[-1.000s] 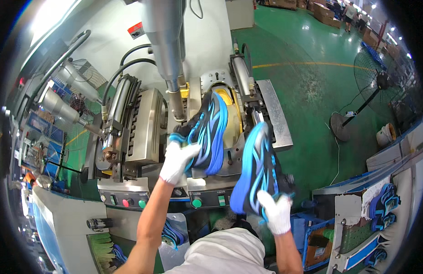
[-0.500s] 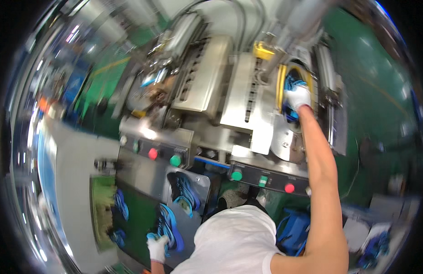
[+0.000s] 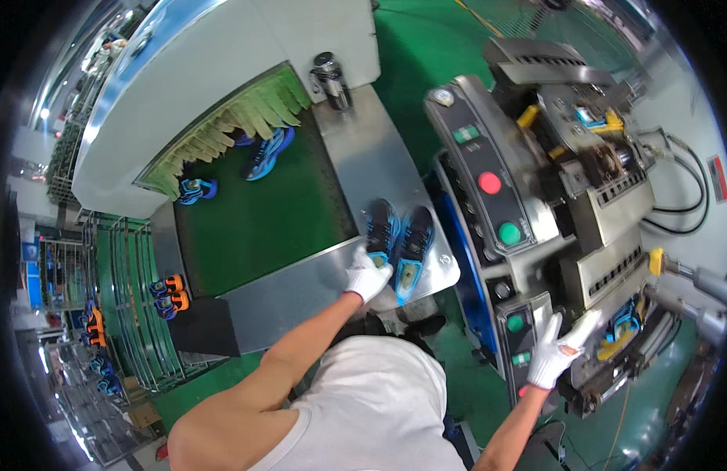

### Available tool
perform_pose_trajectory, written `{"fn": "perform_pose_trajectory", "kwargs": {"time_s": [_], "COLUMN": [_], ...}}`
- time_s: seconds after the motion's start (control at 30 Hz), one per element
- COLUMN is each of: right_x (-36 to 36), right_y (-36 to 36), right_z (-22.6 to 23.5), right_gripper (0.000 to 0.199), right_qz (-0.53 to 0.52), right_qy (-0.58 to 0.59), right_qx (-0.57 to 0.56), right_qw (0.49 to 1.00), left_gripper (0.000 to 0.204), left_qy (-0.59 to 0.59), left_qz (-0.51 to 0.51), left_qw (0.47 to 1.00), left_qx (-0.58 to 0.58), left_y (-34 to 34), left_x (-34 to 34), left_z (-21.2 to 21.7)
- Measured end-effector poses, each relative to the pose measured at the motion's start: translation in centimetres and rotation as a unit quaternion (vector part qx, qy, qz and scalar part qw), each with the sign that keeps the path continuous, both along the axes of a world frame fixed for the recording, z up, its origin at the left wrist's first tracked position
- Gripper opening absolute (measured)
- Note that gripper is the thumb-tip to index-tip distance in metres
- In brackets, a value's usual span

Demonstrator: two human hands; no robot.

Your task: The person picks up shoes from a conveyor belt, places them into a lasting machine for processing, and then moves the finished shoes to a different transport rack.

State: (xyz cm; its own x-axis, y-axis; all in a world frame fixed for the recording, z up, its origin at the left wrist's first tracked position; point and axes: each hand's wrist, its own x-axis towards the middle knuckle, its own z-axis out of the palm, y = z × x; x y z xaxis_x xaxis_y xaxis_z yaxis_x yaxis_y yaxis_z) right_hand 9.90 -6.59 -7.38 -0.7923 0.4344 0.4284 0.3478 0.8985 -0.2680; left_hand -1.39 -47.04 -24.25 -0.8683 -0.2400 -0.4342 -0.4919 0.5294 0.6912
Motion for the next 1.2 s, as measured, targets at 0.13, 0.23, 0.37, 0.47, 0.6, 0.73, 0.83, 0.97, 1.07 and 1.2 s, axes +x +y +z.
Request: {"fn": "perform_pose_trajectory", "kwargs": {"time_s": [0.13, 0.23, 0.37, 0.47, 0.6, 0.73, 0.83, 0.97, 1.07, 1.2], "right_x": [0.2, -1.0, -0.1, 4.2, 6.9, 5.1, 1.9, -6.2, -12.3, -14.1], "right_y": [-6.1, -6.9, -9.7, -12.0, -15.6, -17.9, -18.3, -25.7, -31.7, -33.6], "right_z": [-9.7, -8.3, -5.6, -7.1, -7.2, -6.0, -7.7, -3.0, 3.9, 2.4], "right_gripper": [0.104, 0.110, 0.110, 0.109, 0.061, 0.084, 0.089, 0.085, 0.092, 0.083], "right_qz": [-0.017, -0.040, 0.022, -0.039, 0.097, -0.011, 0.041, 0.112, 0.298, 0.513], "right_qy": [-0.317, -0.372, -0.274, -0.347, -0.349, -0.463, -0.417, -0.283, -0.317, -0.215], "right_qx": [0.076, 0.036, -0.008, -0.011, 0.174, -0.169, -0.223, -0.326, -0.239, -0.059], "right_qw": [0.945, 0.927, 0.961, 0.937, 0.916, 0.870, 0.881, 0.895, 0.868, 0.829], "left_gripper": [0.104, 0.071, 0.070, 0.082, 0.082, 0.070, 0.069, 0.051, 0.050, 0.057], "left_qy": [-0.055, 0.040, 0.212, 0.135, 0.048, 0.110, 0.117, 0.122, 0.094, 0.239], "left_qz": [-0.230, -0.316, -0.018, -0.011, -0.048, 0.034, 0.008, -0.107, -0.298, -0.522], "left_qw": [0.971, 0.944, 0.941, 0.944, 0.959, 0.979, 0.972, 0.976, 0.948, 0.819], "left_qx": [0.023, -0.083, -0.264, -0.302, -0.275, -0.166, -0.203, -0.147, -0.064, 0.010], "left_y": [-4.3, -16.4, -35.2, -39.8, -40.6, -38.7, -37.2, -33.5, -29.5, -20.5], "left_x": [-2.2, -8.5, -19.3, -27.7, -32.3, -31.6, -27.9, -19.4, -13.6, -9.1], "left_z": [1.5, 0.7, -2.5, 0.1, -3.7, -6.2, -5.2, 2.1, 9.7, 14.2]}}
